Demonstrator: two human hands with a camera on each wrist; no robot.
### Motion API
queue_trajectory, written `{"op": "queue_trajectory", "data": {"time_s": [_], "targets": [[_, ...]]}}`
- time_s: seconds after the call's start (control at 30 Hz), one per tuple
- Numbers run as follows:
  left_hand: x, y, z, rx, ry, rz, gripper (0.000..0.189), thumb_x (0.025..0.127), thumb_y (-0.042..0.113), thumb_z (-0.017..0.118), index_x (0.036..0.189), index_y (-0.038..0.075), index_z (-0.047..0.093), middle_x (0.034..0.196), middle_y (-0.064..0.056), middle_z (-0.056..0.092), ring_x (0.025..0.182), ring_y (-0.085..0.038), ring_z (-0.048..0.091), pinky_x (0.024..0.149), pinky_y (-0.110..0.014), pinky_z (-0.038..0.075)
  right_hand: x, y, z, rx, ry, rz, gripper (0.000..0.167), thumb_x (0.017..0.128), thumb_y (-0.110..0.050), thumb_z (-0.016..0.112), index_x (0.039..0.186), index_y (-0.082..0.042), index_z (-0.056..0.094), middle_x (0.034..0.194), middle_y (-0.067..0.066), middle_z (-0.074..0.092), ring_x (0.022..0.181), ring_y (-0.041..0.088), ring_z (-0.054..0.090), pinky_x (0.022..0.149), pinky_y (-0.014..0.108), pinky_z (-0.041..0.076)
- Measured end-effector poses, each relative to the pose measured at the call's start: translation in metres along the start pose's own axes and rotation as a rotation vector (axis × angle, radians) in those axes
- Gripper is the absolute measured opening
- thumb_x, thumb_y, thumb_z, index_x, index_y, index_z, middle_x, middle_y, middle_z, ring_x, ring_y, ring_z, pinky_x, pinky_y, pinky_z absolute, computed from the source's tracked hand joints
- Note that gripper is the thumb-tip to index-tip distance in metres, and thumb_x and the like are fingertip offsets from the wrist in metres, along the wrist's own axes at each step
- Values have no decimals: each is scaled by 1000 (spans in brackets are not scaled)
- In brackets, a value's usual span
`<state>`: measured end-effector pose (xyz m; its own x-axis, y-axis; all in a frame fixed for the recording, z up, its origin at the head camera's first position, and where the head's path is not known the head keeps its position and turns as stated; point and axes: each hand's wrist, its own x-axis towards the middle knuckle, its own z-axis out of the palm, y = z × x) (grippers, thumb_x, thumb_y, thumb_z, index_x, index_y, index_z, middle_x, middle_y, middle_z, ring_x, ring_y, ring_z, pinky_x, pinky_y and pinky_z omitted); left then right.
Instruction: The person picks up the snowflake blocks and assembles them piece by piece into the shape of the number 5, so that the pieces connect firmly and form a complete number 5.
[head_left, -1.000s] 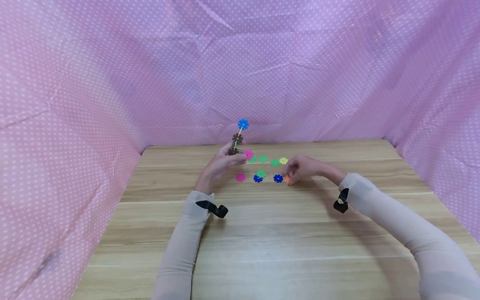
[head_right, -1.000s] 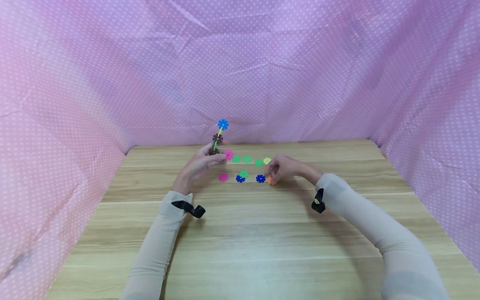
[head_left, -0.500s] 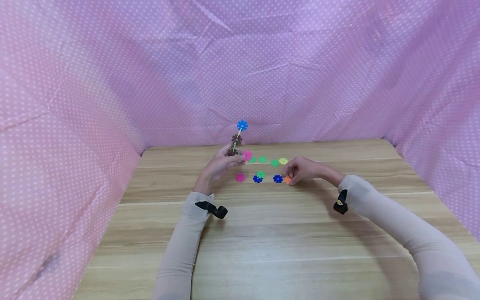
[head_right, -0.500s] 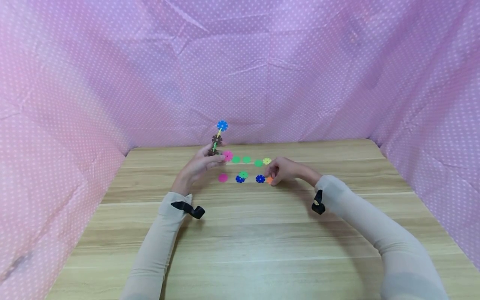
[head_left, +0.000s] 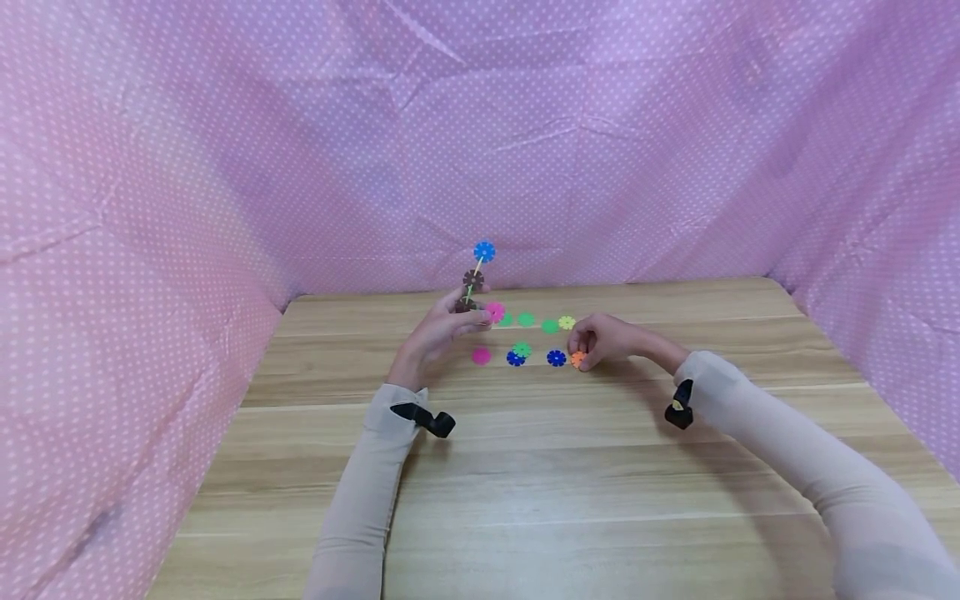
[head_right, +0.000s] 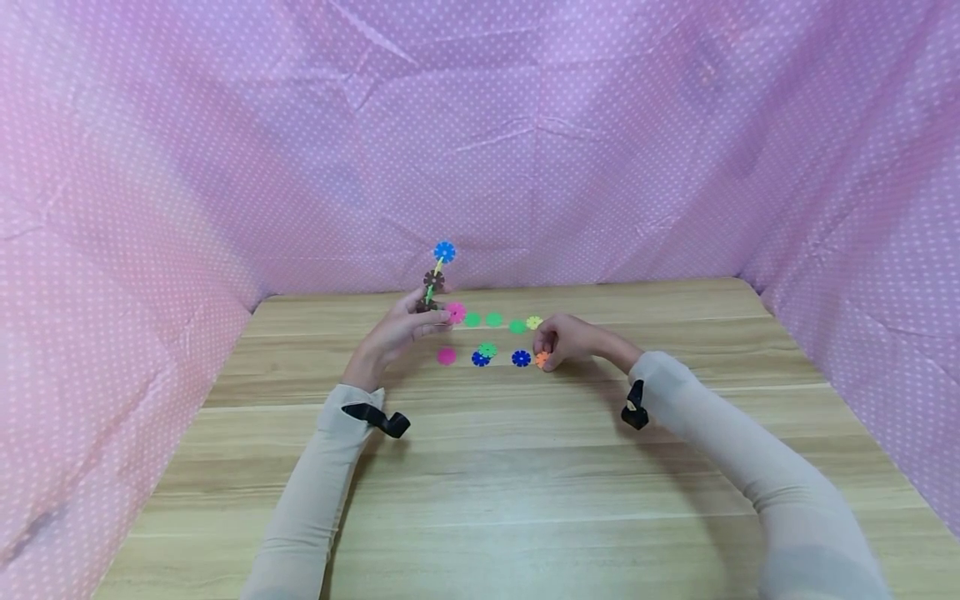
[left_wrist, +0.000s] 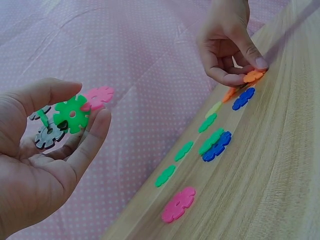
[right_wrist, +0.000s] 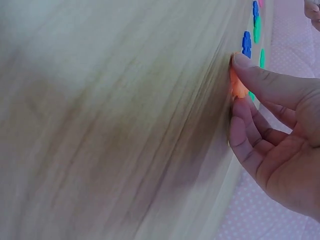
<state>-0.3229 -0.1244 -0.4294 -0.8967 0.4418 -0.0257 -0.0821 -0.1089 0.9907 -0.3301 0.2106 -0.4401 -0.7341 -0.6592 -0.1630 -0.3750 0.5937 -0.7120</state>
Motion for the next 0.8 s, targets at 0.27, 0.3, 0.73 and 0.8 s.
{"op": "queue_trajectory", "data": {"time_s": [0.27,0.3,0.73,0.8], "targets": [[-1,-1,1,5,9,3,50,99,-1,60,147,8,48,114,-6,59,103,-18,66,108,-41,53,2,2,-4,49,-40,6,20,79,4,82,94,3,68,94,16,67,80,18,58,68,20,51],[-1,-1,1,4,8,4,50,99,0,60,147,8,48,113,-6,60,103,-18,66,108,-41,53,2,1,-5,57,-46,6,19,80,5,81,94,3,68,95,16,68,80,18,58,68,21,51],[-3,1,3,1,27,-8,51,97,-1,62,145,9,49,110,-6,59,100,-16,65,112,-49,49,14,-17,-16,212,78,35,16,90,-8,76,102,0,72,90,9,70,78,17,61,75,36,57],[-3,1,3,3,32,-11,50,97,-1,63,144,9,49,110,-5,57,100,-16,65,113,-50,47,17,-23,-17,231,112,9,15,91,-8,75,103,1,71,91,8,70,79,16,62,77,36,58]]}}
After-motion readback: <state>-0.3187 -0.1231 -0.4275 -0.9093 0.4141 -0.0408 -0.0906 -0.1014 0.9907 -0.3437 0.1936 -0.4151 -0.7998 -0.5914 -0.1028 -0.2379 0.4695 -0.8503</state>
